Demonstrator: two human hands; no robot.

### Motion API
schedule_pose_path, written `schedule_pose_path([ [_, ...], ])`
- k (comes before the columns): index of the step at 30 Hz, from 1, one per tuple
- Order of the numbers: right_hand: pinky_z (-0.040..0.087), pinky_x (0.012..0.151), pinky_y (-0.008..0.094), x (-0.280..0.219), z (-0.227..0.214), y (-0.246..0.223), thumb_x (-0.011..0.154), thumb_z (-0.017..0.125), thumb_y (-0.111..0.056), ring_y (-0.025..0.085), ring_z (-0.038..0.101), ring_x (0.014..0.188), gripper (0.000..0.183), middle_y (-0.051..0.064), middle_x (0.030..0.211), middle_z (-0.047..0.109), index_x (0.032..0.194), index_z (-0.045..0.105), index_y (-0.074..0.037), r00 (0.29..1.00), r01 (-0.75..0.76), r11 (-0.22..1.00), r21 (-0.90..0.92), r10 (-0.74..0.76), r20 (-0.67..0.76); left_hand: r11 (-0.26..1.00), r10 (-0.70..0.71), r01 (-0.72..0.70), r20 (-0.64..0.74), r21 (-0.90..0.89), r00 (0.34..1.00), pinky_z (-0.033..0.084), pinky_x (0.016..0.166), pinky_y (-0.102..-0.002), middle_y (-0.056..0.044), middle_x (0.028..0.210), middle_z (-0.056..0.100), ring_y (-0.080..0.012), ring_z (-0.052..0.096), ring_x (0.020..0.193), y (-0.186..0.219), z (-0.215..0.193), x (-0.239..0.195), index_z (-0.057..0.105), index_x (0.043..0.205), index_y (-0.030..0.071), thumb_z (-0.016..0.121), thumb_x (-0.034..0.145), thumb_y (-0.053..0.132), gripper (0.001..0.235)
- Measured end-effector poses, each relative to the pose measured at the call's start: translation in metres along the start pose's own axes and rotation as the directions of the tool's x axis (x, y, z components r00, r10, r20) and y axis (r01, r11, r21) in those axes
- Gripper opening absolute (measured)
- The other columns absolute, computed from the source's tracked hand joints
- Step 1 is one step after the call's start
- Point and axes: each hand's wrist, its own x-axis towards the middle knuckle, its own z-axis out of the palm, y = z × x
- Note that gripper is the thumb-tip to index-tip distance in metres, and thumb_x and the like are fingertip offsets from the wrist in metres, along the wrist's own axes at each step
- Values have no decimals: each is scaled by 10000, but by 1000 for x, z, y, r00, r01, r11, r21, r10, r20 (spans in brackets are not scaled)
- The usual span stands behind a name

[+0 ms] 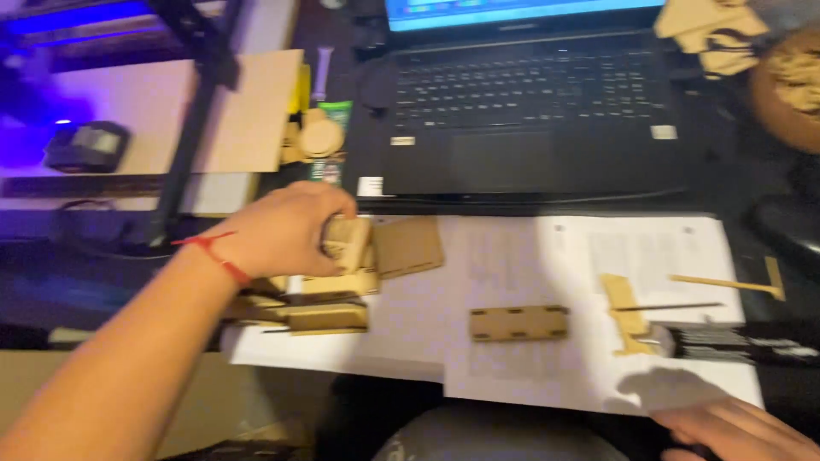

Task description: The person assembles a wooden model by applying glue to small rectangular pieces and inserting wooden dowels into slots. They handle multiple pre-cut wooden parts, a tube of glue, and dowels, following an instruction sheet on the desk.

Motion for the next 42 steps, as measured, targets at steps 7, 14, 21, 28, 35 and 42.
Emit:
schedule_pose_path([
  [7,514,1065,41,23,2,-7,767,742,-790,-155,665,1111,736,-342,1249,574,1380,339,-727,752,-121,968,-221,235,616,952,-141,133,-10,-277,990,373,685,-313,43,894,513,-153,490,781,72,-57,-15,506,1017,201,812,705,416,487],
  [14,560,784,193,36,-70,-151,585,851,-319,37,748,707,234,-145,710,783,809,792,-286,897,-89,972,218,173,-406,857,-115,146,93,-493,989,525,641,-323,8,1024,673,-148,658,816,145,-68,-6,580,1170,217,743,724,368,498],
  [21,662,816,340,74,-93,-205,753,751,-217,201,867,899,547,104,1079,901,1292,710,-137,912,-272,256,927,375,164,683,-271,406,305,-607,913,523,781,-300,76,996,753,-108,706,890,209,-47,-9,579,1204,291,757,691,494,580],
  [28,631,529,374,103,-89,-211,845,665,-26,292,659,551,212,202,765,718,998,737,103,901,-101,103,989,431,47,423,-221,94,-3,-901,975,576,753,-281,38,978,787,-103,731,846,223,5,-8,669,1180,218,582,866,274,330],
  [35,560,497,343,84,-95,-196,866,686,-146,255,628,506,258,183,631,676,674,606,5,918,66,104,992,383,-101,268,-52,-15,-30,-963,998,581,767,-253,51,1009,813,-49,692,835,223,0,-13,705,1252,178,535,920,204,374],
  [42,537,651,319,71,-104,-201,913,609,-208,213,702,566,378,135,560,737,599,691,-14,958,-9,312,950,275,-81,696,-61,-70,-157,-715,986,498,668,-313,72,837,801,-130,717,740,226,2,-13,757,1032,272,554,892,356,261],
])
